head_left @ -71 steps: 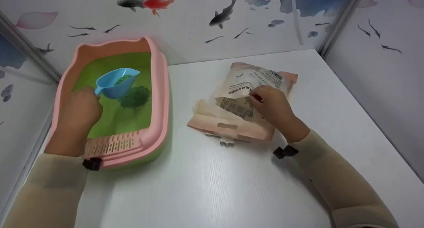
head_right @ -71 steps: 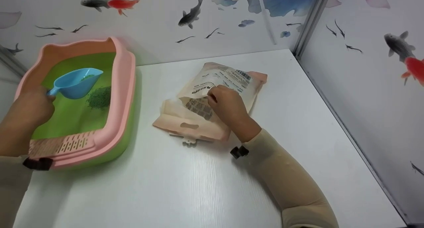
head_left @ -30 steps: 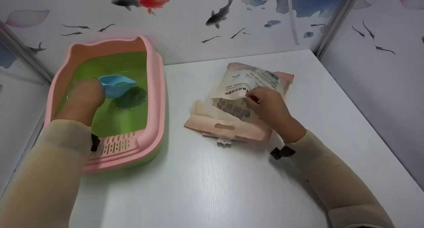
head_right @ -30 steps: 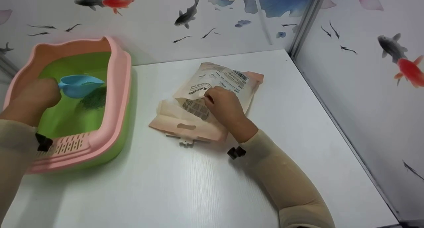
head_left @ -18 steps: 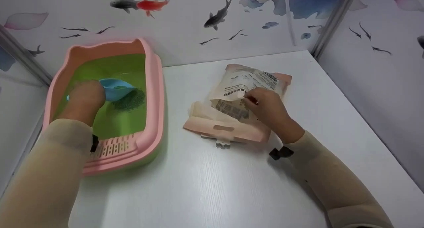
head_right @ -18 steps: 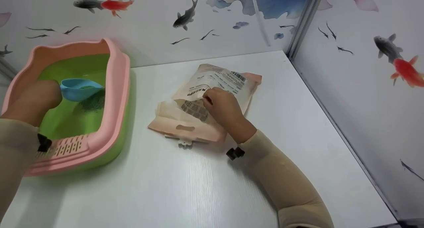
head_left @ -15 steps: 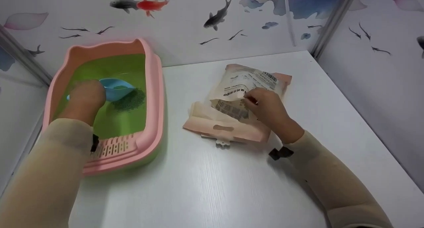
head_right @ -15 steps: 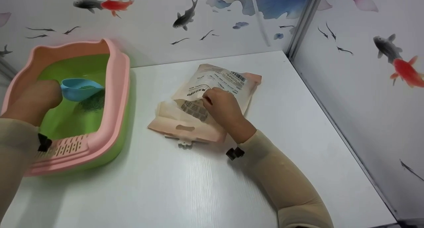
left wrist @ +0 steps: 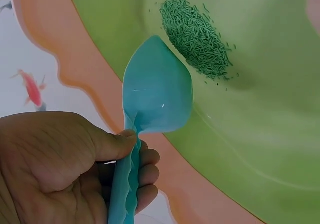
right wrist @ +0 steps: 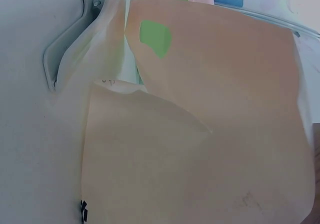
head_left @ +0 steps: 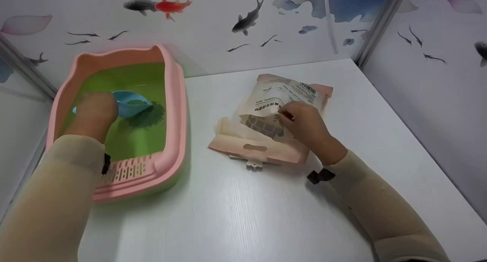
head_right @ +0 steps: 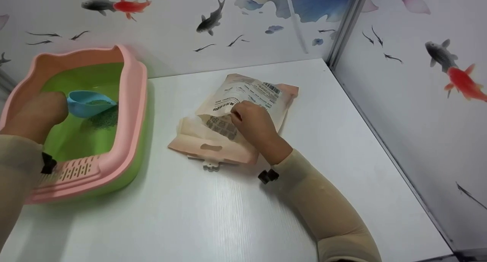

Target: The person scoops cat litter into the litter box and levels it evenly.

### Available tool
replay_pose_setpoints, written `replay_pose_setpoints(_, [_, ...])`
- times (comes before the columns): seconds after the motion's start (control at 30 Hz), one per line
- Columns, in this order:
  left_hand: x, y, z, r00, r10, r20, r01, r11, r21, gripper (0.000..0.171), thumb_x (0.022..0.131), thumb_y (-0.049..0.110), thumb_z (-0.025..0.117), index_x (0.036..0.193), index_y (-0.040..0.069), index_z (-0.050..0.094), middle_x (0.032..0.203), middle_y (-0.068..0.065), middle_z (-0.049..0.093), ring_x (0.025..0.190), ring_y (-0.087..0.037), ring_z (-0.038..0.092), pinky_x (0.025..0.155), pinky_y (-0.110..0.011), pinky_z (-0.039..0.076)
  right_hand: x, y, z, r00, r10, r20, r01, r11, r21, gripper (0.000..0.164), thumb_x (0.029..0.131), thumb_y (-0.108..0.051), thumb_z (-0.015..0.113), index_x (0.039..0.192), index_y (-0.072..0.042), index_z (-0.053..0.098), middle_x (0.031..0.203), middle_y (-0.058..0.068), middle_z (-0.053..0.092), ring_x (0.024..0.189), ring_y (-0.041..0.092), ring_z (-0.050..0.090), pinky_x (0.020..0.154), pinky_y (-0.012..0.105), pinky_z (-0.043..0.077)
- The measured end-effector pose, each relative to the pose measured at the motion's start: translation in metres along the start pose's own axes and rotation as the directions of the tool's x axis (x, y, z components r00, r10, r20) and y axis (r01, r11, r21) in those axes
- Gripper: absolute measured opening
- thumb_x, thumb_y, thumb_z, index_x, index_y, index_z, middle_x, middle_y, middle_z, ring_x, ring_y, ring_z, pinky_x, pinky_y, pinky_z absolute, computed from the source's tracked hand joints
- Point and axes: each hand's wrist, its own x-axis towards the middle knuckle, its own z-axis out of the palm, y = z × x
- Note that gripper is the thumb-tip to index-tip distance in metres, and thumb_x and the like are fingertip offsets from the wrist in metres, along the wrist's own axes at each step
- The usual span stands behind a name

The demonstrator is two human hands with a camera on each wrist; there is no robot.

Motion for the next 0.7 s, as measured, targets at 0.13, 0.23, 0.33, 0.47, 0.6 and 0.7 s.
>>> replay_pose_setpoints(0.13, [0.005,-0.001,0.001,0.999,0.038,-0.024,-0.036,0.997,0.067,0.032,0.103,-0.001,0.042,0.122,-0.023,0.057,0.133,-0.05,0.045,0.126,-0.069,0.039,0.108,-0.075,0.037,0.0,0.0,0.0,1.0,0.0,-0.002,0.0,1.0,0.004,0.014,0.099,-0.016,0.071,0.101,-0.005,0.077,0.095,0.009,0.073,0.08,0.021,0.06,0.067,0.033,0.048])
replay_pose_setpoints(0.23, [0.009,0.0,0.002,0.999,0.046,-0.023,-0.043,0.993,0.109,0.035,0.104,-0.001,0.043,0.127,-0.024,0.054,0.137,-0.052,0.041,0.129,-0.07,0.036,0.109,-0.076,0.035,0.0,0.0,0.0,1.0,-0.003,-0.004,0.003,1.0,0.009,0.013,0.099,-0.016,0.07,0.101,-0.005,0.077,0.094,0.009,0.073,0.079,0.021,0.06,0.067,0.033,0.047])
replay_pose_setpoints(0.33, [0.011,0.002,0.002,0.999,0.045,-0.024,-0.041,0.99,0.137,0.037,0.104,-0.001,0.046,0.131,-0.025,0.05,0.14,-0.054,0.037,0.131,-0.071,0.033,0.11,-0.076,0.033,0.0,0.0,0.0,1.0,-0.005,-0.002,0.005,1.0,0.015,0.013,0.099,-0.016,0.07,0.1,-0.005,0.077,0.094,0.009,0.072,0.078,0.021,0.059,0.067,0.033,0.047])
replay_pose_setpoints(0.47, [0.012,0.004,0.001,0.998,0.054,-0.042,-0.047,0.986,0.159,0.037,0.103,0.001,0.049,0.13,-0.025,0.051,0.138,-0.052,0.04,0.13,-0.069,0.035,0.11,-0.075,0.034,0.0,-0.001,-0.001,1.0,0.005,0.01,-0.005,1.0,0.017,0.013,0.1,-0.017,0.069,0.099,-0.006,0.077,0.094,0.008,0.071,0.078,0.02,0.059,0.067,0.033,0.047])
replay_pose_setpoints(0.6, [0.014,0.004,0.002,0.997,0.064,-0.05,-0.054,0.984,0.169,0.037,0.103,0.0,0.05,0.129,-0.025,0.051,0.137,-0.051,0.041,0.128,-0.068,0.036,0.11,-0.074,0.034,0.0,-0.001,0.0,1.0,0.014,0.018,-0.015,1.0,0.011,0.013,0.1,-0.017,0.069,0.099,-0.006,0.076,0.092,0.008,0.071,0.078,0.021,0.058,0.067,0.033,0.046])
replay_pose_setpoints(0.7, [0.016,0.004,0.002,0.997,0.067,-0.05,-0.056,0.98,0.191,0.038,0.102,0.0,0.052,0.13,-0.025,0.051,0.137,-0.052,0.041,0.128,-0.068,0.037,0.11,-0.073,0.035,0.0,0.0,0.001,1.0,0.013,0.013,-0.013,1.0,0.008,0.012,0.099,-0.017,0.07,0.099,-0.006,0.076,0.093,0.008,0.071,0.078,0.021,0.058,0.068,0.033,0.046])
